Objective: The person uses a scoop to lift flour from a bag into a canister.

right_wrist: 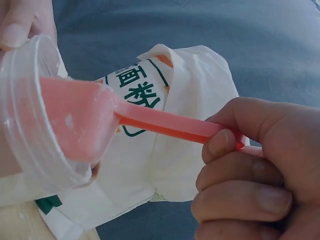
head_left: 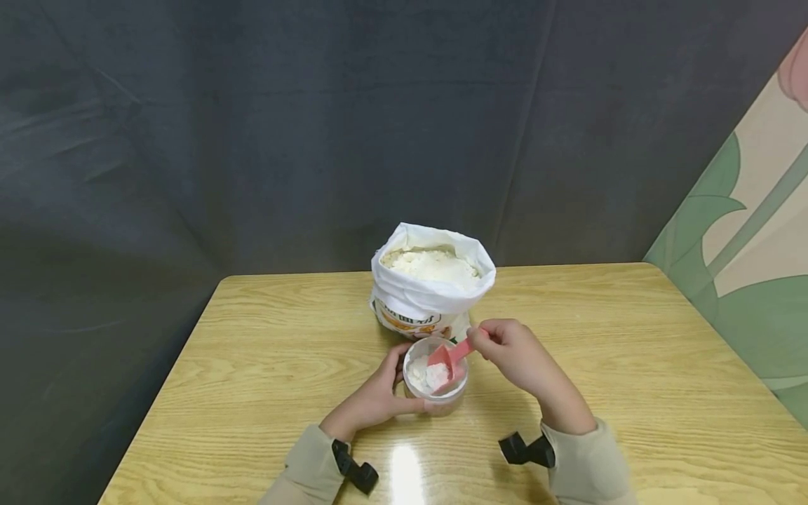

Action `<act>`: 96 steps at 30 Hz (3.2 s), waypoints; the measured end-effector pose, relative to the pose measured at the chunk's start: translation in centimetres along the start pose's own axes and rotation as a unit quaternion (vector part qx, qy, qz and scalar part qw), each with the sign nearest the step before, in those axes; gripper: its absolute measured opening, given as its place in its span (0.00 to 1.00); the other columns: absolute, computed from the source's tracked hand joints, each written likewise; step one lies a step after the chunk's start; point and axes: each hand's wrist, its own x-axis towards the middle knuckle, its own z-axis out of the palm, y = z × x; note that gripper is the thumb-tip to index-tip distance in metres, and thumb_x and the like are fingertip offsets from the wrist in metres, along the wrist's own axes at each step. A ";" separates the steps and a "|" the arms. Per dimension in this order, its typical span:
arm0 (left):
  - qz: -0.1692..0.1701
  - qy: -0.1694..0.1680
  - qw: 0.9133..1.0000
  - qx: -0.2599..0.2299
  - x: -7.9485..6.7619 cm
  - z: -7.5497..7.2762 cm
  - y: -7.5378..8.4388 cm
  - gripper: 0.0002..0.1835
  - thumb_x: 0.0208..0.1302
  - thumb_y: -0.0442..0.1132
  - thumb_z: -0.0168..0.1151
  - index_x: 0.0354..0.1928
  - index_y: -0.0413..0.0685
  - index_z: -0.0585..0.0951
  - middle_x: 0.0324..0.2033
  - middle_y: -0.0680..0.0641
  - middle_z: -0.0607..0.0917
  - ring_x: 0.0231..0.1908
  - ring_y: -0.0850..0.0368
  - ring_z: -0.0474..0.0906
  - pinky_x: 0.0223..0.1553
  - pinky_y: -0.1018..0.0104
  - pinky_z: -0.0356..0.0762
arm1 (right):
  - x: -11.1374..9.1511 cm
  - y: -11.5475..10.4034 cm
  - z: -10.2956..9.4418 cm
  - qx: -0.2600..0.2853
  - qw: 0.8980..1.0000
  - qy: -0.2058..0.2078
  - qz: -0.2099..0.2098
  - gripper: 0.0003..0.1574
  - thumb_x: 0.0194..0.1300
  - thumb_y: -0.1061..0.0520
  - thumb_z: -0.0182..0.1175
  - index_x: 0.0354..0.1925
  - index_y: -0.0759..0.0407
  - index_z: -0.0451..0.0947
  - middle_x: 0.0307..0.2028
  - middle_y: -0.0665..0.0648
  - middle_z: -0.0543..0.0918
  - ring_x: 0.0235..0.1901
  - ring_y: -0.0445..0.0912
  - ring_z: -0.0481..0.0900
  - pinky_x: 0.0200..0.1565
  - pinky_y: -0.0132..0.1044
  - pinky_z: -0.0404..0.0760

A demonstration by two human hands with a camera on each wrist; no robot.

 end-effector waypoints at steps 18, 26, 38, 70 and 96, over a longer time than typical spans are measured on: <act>-0.003 0.004 1.000 0.004 0.0 0.1 -0.1 0.53 0.58 0.38 0.76 0.77 0.47 0.51 0.75 0.40 0.58 0.73 0.45 0.60 0.72 0.49 0.56 | -1.0 -1.3 -0.4 -0.051 0.996 0.073 -0.028 0.23 0.70 0.58 0.58 0.18 0.55 0.65 0.16 0.47 0.60 0.19 0.42 0.59 0.23 0.33 0.59; -0.002 0.008 1.000 0.009 0.1 0.1 -0.1 0.52 0.57 0.38 0.77 0.76 0.46 0.52 0.74 0.40 0.60 0.73 0.46 0.61 0.73 0.49 0.55 | -1.1 -1.4 -0.8 -0.059 0.993 0.089 -0.042 0.24 0.70 0.58 0.58 0.17 0.55 0.63 0.17 0.47 0.59 0.20 0.41 0.59 0.23 0.33 0.59; -0.004 0.006 1.000 -0.002 0.1 0.0 0.0 0.53 0.57 0.37 0.77 0.77 0.47 0.51 0.74 0.41 0.59 0.73 0.46 0.60 0.73 0.50 0.55 | -1.1 -1.5 -1.0 -0.062 0.992 0.098 -0.044 0.24 0.70 0.58 0.58 0.17 0.55 0.64 0.16 0.47 0.60 0.19 0.41 0.60 0.23 0.33 0.59; 0.002 0.001 1.000 0.007 -0.1 -0.2 -0.4 0.54 0.58 0.40 0.77 0.77 0.47 0.50 0.75 0.40 0.57 0.73 0.45 0.59 0.73 0.49 0.55 | -1.6 -1.2 -2.2 0.042 0.996 0.081 -0.018 0.24 0.73 0.55 0.57 0.19 0.59 0.69 0.16 0.50 0.63 0.17 0.42 0.60 0.20 0.34 0.60; 0.003 0.003 1.000 0.007 0.1 0.1 -0.5 0.52 0.59 0.39 0.76 0.77 0.46 0.52 0.74 0.41 0.60 0.71 0.47 0.63 0.71 0.53 0.59 | -2.9 -1.4 -3.6 0.187 0.967 0.159 -0.066 0.29 0.76 0.64 0.49 0.14 0.65 0.63 0.10 0.52 0.60 0.12 0.46 0.53 0.14 0.41 0.52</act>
